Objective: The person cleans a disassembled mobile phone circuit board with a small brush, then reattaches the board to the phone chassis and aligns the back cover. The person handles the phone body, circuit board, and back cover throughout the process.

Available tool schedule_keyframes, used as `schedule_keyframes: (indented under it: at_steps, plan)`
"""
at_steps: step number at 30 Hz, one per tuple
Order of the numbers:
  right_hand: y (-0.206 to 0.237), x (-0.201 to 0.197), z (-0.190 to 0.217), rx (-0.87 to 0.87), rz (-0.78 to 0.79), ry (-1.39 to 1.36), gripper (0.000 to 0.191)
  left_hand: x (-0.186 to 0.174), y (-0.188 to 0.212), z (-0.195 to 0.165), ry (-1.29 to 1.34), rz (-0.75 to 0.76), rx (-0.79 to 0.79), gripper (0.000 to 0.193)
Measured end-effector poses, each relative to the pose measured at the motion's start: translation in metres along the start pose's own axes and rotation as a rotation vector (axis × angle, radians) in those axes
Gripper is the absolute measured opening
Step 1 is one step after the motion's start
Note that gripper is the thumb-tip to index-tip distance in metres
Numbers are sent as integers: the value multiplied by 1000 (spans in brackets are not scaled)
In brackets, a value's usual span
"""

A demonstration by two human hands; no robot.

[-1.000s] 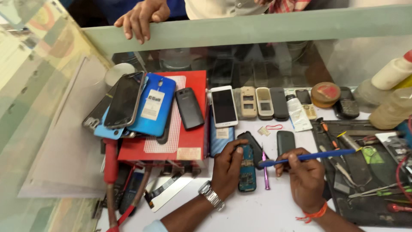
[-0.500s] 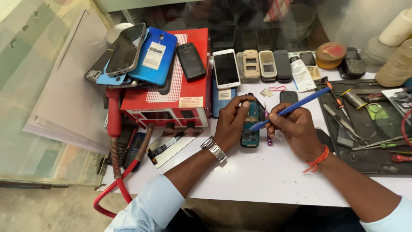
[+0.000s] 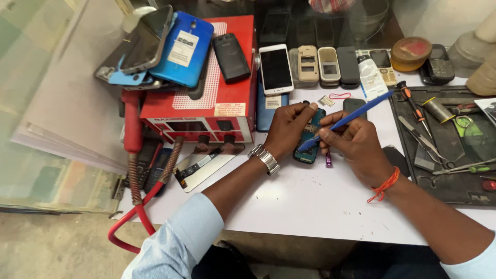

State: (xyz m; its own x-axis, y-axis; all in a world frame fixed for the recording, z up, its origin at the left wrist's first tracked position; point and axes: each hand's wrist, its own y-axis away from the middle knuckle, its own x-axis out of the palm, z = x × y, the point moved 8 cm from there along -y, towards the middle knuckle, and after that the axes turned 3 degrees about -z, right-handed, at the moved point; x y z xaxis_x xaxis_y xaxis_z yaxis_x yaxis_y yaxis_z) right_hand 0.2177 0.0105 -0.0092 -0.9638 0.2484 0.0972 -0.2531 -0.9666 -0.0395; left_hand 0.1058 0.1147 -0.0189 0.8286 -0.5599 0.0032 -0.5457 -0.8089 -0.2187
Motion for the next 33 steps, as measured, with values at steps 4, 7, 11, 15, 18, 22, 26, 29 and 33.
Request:
schedule_keyframes:
  at_steps: [4,7,11,15,18,22,26,29,33]
  plan:
    - [0,-3,-1,-20,-14,31,33,-3,9,-3,-47,-9,4,40]
    - [-1,-8,1,-57,-44,-17,34,-7,13,-6,-59,-27,-14,39]
    - [-1,-17,3,-63,-60,-217,30,-7,16,-14,-42,-31,43,39]
    - [3,-15,1,-46,3,-285,25,-4,20,-19,-62,-33,95,40]
    - [8,-8,-2,-16,66,-236,24,-2,22,-19,-13,-26,80,39]
    - [8,-9,0,-42,24,-111,22,-6,22,-24,1,-76,104,39]
    - [9,-12,-2,-25,-15,-68,19,-13,22,-26,47,-134,96,41]
    - [7,-18,0,-18,-23,-195,15,-18,21,-24,31,-180,63,44]
    - [5,-25,-1,14,-61,-433,15,-23,20,-25,67,-209,47,41]
